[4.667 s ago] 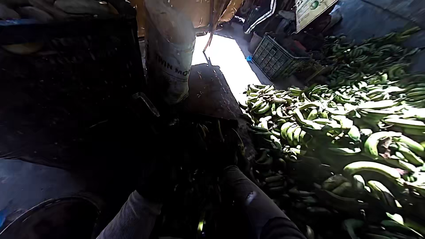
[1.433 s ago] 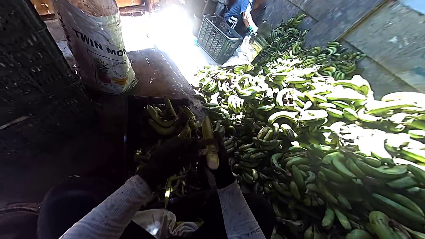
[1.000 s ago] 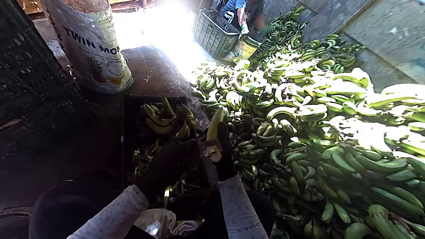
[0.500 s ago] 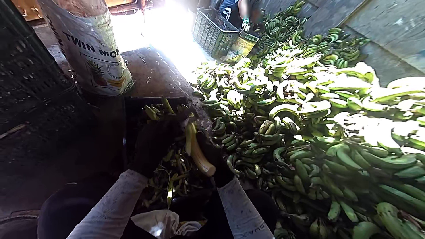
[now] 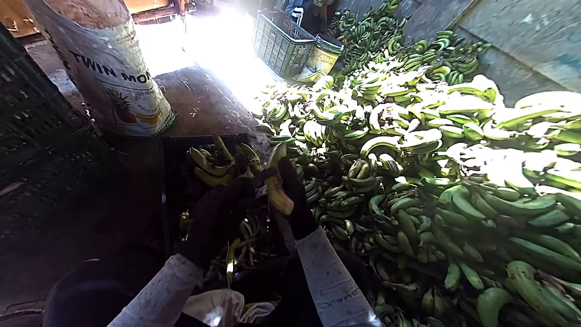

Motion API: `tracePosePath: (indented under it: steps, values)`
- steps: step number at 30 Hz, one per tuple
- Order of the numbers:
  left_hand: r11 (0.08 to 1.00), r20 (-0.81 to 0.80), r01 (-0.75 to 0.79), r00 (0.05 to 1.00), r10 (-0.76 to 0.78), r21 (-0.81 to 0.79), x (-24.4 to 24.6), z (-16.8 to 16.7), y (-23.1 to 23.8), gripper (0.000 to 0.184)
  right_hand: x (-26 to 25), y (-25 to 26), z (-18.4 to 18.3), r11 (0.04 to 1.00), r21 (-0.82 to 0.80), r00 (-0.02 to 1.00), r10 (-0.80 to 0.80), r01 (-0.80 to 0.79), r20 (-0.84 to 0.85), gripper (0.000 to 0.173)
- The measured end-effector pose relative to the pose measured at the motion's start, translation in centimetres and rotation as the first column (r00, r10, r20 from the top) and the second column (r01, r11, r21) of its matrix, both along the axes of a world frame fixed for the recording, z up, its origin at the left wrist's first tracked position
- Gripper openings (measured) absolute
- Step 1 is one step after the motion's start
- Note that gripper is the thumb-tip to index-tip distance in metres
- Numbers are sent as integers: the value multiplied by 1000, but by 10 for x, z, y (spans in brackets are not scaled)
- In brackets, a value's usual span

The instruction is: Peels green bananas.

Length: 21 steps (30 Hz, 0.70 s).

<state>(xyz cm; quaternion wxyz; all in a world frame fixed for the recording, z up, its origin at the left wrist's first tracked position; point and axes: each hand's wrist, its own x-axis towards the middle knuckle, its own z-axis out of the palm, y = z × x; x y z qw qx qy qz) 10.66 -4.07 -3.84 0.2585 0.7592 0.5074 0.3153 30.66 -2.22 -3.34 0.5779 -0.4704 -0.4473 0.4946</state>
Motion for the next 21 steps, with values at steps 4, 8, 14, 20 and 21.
tracePosePath:
  steps: [4, 8, 14, 20, 21]
  values:
    - [988, -4, -123, 992, 124, -91, -13, -3, 35, 45, -4, -11, 1, 851, -158, 856, 514, -501, 53, 44]
    - [986, 5, -107, 994, 108, -126, -11, -6, 39, 46, 5, -14, -5, 906, -169, 921, 387, -388, -43, 52]
    - [1000, -46, 10, 999, -9, 19, 16, -10, 8, 52, 13, 4, -10, 999, -48, 938, -9, -8, -346, 48]
    - [971, -123, 1, 992, 30, 239, 21, -11, -13, 54, 14, 10, -5, 963, 15, 805, -217, 270, -552, 33]
    - [971, -128, 0, 991, 32, 241, 20, -11, -13, 52, 14, 11, -5, 959, -4, 808, -240, 282, -539, 34]
